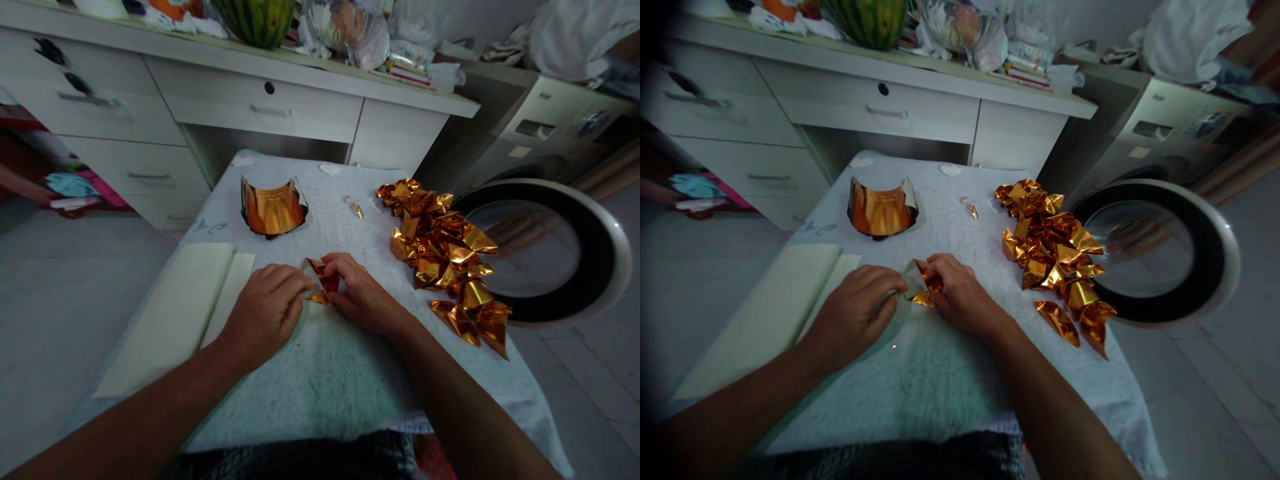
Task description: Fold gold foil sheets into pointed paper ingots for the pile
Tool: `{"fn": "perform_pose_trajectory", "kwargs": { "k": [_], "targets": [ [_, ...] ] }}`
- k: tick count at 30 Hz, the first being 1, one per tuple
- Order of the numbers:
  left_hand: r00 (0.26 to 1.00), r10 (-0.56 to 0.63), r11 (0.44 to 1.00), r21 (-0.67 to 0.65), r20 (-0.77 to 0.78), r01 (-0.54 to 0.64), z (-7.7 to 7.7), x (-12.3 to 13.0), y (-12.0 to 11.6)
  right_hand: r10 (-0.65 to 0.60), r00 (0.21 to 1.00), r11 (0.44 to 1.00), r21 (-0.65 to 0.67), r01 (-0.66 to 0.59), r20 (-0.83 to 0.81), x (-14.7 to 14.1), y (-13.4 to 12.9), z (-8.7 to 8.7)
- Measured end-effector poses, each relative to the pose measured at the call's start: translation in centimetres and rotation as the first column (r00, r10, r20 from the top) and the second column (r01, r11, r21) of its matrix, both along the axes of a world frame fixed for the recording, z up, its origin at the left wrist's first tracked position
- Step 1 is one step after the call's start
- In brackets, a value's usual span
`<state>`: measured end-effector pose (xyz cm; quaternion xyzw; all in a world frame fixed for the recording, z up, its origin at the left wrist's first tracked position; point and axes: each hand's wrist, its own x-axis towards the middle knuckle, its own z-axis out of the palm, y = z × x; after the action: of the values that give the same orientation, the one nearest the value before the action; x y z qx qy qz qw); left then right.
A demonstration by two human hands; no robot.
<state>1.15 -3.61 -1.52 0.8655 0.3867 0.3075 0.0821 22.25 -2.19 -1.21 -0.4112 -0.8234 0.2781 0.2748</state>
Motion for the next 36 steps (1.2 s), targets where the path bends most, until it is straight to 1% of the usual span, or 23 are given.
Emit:
{"fn": "perform_pose_trajectory", "kwargs": {
  "k": [1, 2, 3, 4, 6, 8, 11, 14, 16, 20, 24, 31, 33, 36],
  "targets": [
    [0.994, 0.103, 0.994, -0.036, 0.046, -0.101, 0.3, 0.0, 0.3, -0.009, 1.0, 1.0, 0.01, 0.009, -0.009, 0.0, 0.0, -0.1],
    [0.981, 0.183, 0.981, -0.079, 0.061, -0.178, 0.5, 0.0, 0.6, -0.028, 1.0, 0.999, 0.024, 0.028, -0.008, 0.0, 0.0, -0.1],
    [0.969, 0.239, 0.966, -0.112, 0.055, -0.232, 0.6, 0.1, 0.8, -0.052, 0.999, 0.998, 0.042, 0.052, 0.002, 0.0, 0.0, -0.2],
    [0.961, 0.274, 0.954, -0.138, 0.043, -0.266, 0.6, 0.1, 1.1, -0.079, 0.997, 0.995, 0.059, 0.078, 0.02, 0.1, 0.0, -0.2],
    [0.955, 0.295, 0.939, -0.181, -0.014, -0.292, 0.3, 0.2, 1.4, -0.122, 0.99, 0.99, 0.079, 0.117, 0.072, 0.1, 0.0, -0.3],
    [0.959, 0.276, 0.938, -0.2, -0.064, -0.283, -0.1, 0.3, 1.5, -0.135, 0.983, 0.989, 0.078, 0.126, 0.125, 0.2, -0.1, -0.3],
    [0.974, 0.204, 0.957, -0.188, -0.103, -0.22, -0.6, 0.5, 1.4, -0.109, 0.977, 0.993, 0.067, 0.098, 0.182, 0.4, -0.1, -0.3],
    [0.986, 0.13, 0.976, -0.162, -0.106, -0.146, -0.9, 0.7, 1.3, -0.082, 0.974, 0.995, 0.07, 0.069, 0.212, 0.4, -0.1, -0.2],
    [0.99, 0.104, 0.982, -0.149, -0.097, -0.118, -1.1, 0.6, 1.4, -0.07, 0.975, 0.996, 0.07, 0.057, 0.211, 0.4, 0.0, -0.1],
    [0.992, 0.086, 0.986, -0.131, -0.096, -0.098, -1.3, 0.3, 1.7, -0.045, 0.978, 0.998, 0.051, 0.035, 0.204, 0.6, 0.1, 0.1],
    [0.99, 0.072, 0.992, -0.098, -0.119, -0.084, -1.1, 0.0, 2.0, -0.038, 0.977, 0.999, 0.036, 0.031, 0.211, 0.9, 0.2, 0.1],
    [0.986, 0.062, 0.996, -0.061, -0.154, -0.072, -0.9, 0.2, 2.2, -0.041, 0.988, 0.998, 0.06, 0.033, 0.147, 0.7, 0.3, 0.3],
    [0.987, 0.053, 0.996, -0.06, -0.15, -0.062, -1.0, 0.2, 2.3, -0.068, 0.989, 0.995, 0.08, 0.058, 0.128, 0.7, 0.3, 0.1],
    [0.987, 0.055, 0.995, -0.071, -0.149, -0.066, -1.4, 0.2, 2.3, -0.15, 0.982, 0.985, 0.107, 0.138, 0.118, 0.7, 0.2, -0.2]
  ]
}}
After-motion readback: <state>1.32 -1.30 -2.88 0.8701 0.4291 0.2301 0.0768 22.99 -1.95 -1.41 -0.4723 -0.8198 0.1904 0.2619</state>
